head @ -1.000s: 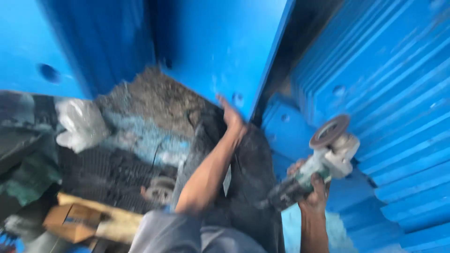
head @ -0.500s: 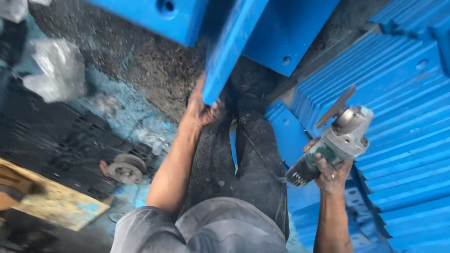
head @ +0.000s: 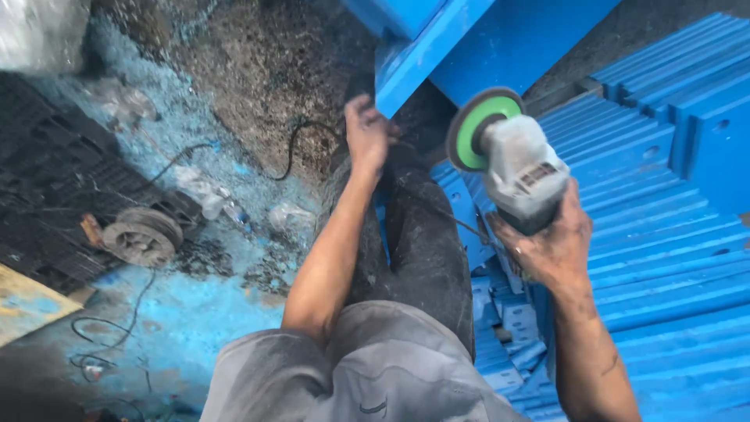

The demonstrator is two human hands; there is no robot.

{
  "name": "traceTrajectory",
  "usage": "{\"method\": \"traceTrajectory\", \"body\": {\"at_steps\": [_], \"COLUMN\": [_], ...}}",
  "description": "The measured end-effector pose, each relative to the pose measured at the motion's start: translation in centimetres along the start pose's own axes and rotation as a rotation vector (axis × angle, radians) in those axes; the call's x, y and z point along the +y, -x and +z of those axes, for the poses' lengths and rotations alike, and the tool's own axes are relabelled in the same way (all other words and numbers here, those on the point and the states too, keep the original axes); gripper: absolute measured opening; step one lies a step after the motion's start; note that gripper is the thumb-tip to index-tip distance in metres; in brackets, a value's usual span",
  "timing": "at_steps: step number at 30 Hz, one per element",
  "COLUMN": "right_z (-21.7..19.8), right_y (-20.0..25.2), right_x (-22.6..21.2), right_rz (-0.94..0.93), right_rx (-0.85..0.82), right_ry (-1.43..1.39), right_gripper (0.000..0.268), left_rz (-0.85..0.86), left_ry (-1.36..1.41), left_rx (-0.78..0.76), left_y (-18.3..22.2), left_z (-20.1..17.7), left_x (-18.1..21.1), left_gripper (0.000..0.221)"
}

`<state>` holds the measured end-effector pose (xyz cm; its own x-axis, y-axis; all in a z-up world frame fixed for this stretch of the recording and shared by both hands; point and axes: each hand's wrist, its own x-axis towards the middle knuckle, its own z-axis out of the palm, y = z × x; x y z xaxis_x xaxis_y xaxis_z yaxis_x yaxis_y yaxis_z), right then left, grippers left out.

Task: Smoothing the edges of blue plastic components using an angle grinder.

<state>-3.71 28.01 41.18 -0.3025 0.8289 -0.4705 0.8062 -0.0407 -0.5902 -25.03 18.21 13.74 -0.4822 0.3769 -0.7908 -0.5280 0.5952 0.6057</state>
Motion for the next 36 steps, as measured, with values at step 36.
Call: {"method": "traceTrajectory", "body": {"at_steps": [36], "right_z": [0.5], "right_y": [-10.5], "right_x": [-6.1], "right_rz": [-0.076], "right_rx": [-0.148], "right_ry": [0.148], "right_gripper": [0.073], "left_rz": [0.912], "left_ry": [-0.712], "left_rx": [-0.355], "left_y": [-6.4], "left_z": [-1.9], "left_x": [3.9], "left_gripper": [0.052]}}
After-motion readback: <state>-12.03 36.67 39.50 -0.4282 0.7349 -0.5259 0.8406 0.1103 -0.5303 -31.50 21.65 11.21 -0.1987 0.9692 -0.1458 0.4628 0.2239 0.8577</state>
